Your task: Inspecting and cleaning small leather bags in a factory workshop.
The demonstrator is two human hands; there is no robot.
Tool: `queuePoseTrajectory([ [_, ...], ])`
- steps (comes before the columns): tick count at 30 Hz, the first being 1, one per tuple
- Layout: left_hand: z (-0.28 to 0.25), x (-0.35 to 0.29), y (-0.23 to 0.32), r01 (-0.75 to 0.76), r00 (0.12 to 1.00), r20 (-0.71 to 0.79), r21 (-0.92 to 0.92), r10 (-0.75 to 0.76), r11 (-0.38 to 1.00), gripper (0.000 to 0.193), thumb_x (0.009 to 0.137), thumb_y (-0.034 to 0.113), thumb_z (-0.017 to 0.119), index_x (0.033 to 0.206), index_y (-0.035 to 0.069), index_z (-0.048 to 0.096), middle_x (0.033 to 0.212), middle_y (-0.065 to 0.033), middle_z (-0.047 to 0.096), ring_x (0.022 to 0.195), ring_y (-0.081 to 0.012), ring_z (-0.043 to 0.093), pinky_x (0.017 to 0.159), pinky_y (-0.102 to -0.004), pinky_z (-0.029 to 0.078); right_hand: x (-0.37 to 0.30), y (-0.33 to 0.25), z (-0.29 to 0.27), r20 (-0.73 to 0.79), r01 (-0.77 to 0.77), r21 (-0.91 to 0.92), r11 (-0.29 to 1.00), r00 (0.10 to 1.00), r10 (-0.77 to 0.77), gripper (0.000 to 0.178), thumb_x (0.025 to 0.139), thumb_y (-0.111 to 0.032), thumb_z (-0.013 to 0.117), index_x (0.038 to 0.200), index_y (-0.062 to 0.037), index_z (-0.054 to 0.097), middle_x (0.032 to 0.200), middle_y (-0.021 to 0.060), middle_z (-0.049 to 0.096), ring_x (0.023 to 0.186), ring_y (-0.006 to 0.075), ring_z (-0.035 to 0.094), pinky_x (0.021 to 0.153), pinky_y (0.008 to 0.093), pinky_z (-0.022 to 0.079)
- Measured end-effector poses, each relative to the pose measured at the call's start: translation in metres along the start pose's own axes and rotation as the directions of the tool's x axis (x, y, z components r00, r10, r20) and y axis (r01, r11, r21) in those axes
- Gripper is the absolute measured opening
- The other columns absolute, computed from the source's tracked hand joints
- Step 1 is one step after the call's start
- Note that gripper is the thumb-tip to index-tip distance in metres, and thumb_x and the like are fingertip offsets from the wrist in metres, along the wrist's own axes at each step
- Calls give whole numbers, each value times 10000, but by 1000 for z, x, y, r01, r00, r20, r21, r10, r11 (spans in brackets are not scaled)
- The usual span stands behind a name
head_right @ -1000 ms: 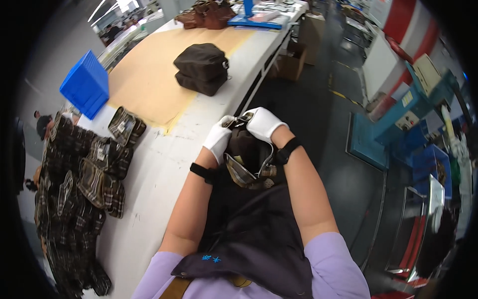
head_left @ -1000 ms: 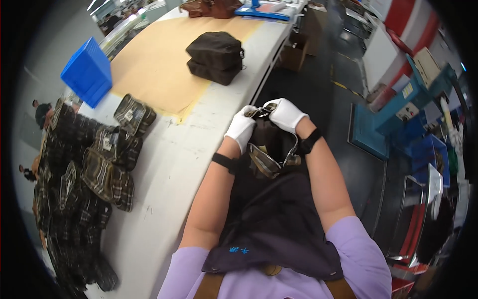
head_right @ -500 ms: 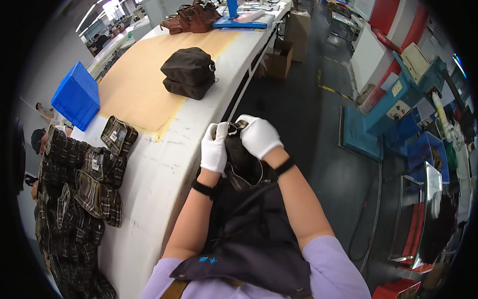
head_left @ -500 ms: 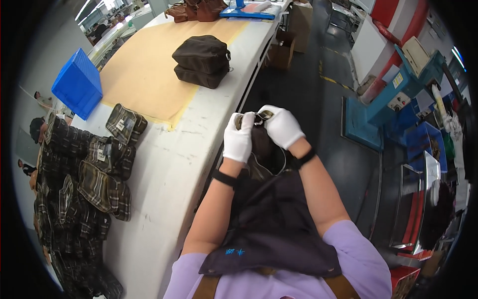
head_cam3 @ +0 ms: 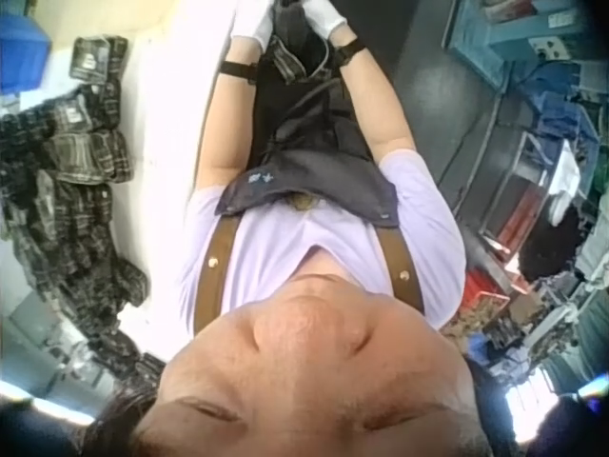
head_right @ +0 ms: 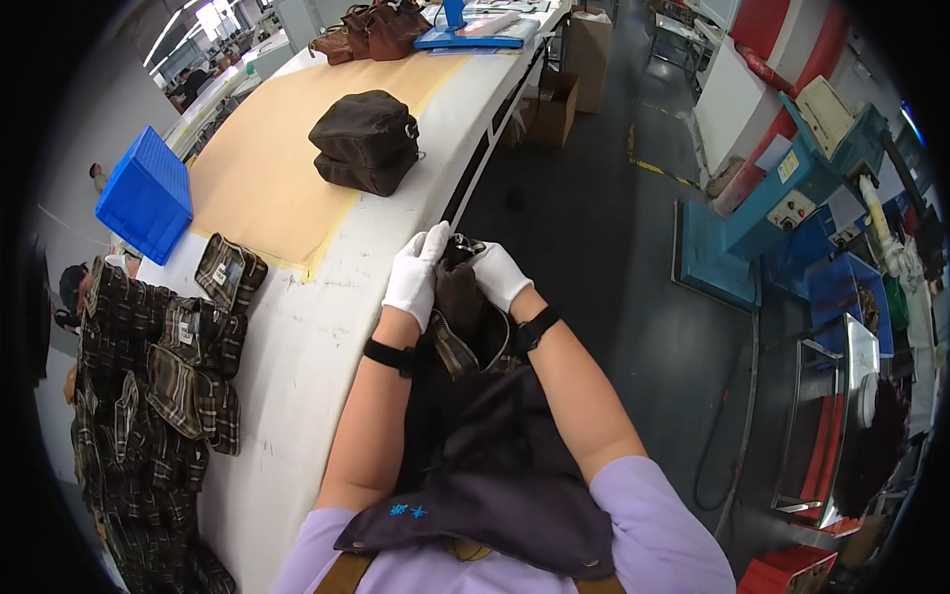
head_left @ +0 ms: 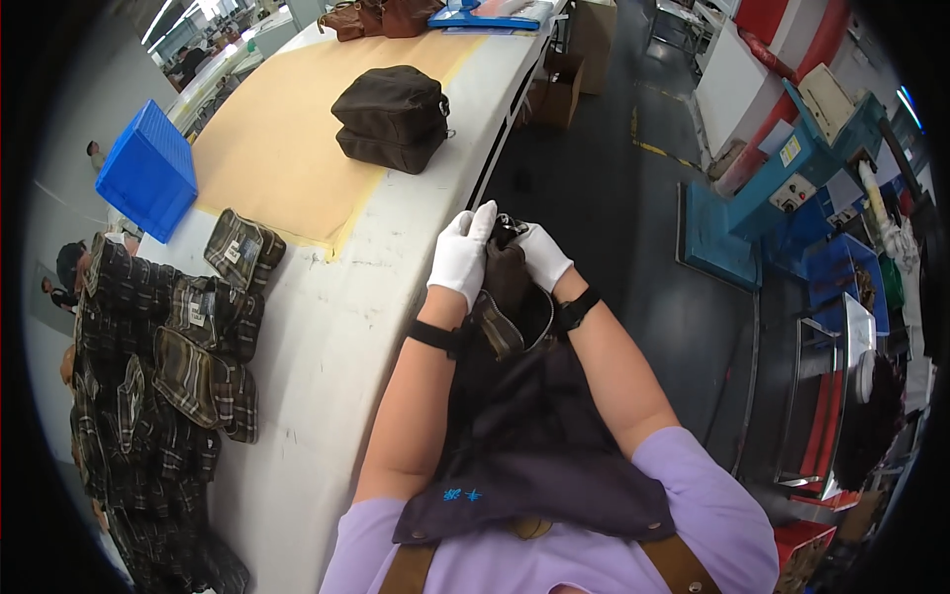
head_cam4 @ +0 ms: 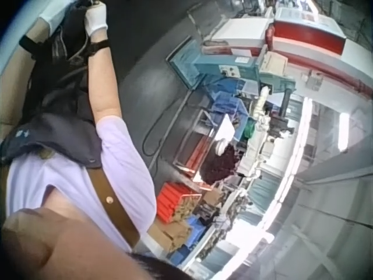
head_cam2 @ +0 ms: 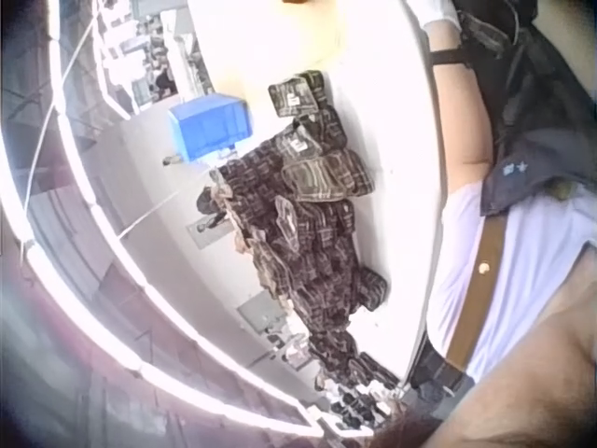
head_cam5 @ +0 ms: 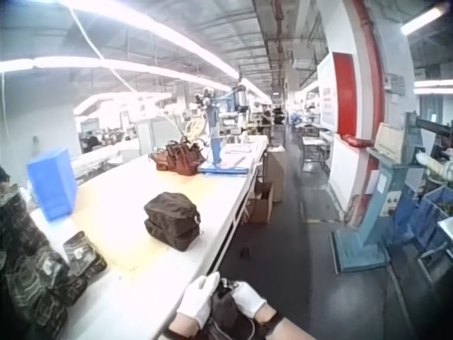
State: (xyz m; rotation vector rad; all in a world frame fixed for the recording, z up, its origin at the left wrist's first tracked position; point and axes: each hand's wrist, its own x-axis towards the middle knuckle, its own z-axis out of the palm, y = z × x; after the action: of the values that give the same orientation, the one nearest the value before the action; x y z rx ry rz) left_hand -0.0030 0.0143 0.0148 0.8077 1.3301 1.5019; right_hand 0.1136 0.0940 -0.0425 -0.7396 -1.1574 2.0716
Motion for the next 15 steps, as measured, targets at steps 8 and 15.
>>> queuePoseTrajectory([
  [8, -2, -9, -8, -186, 982, -33, -17, 185, 982, 370, 1023, 382, 639, 920, 27, 636, 853, 19, 586, 792, -78, 481, 758, -249, 439, -3, -9, -8, 121, 250, -315, 916, 967, -222, 155, 938, 53, 571, 948, -28, 703, 869, 20, 690, 773, 89, 594, 700, 285, 514],
  [15, 0, 1, -13, 51, 999, -11, -111, -53, 993, 398, 1005, 427, 657, 1052, 32, 677, 959, -6, 642, 885, -85, 541, 831, -256, 461, -2, 19, -7, 0, 34, 13, 999, 999, -34, 172, 937, 45, 582, 1037, -16, 708, 964, 21, 699, 845, 102, 618, 765, 289, 530],
])
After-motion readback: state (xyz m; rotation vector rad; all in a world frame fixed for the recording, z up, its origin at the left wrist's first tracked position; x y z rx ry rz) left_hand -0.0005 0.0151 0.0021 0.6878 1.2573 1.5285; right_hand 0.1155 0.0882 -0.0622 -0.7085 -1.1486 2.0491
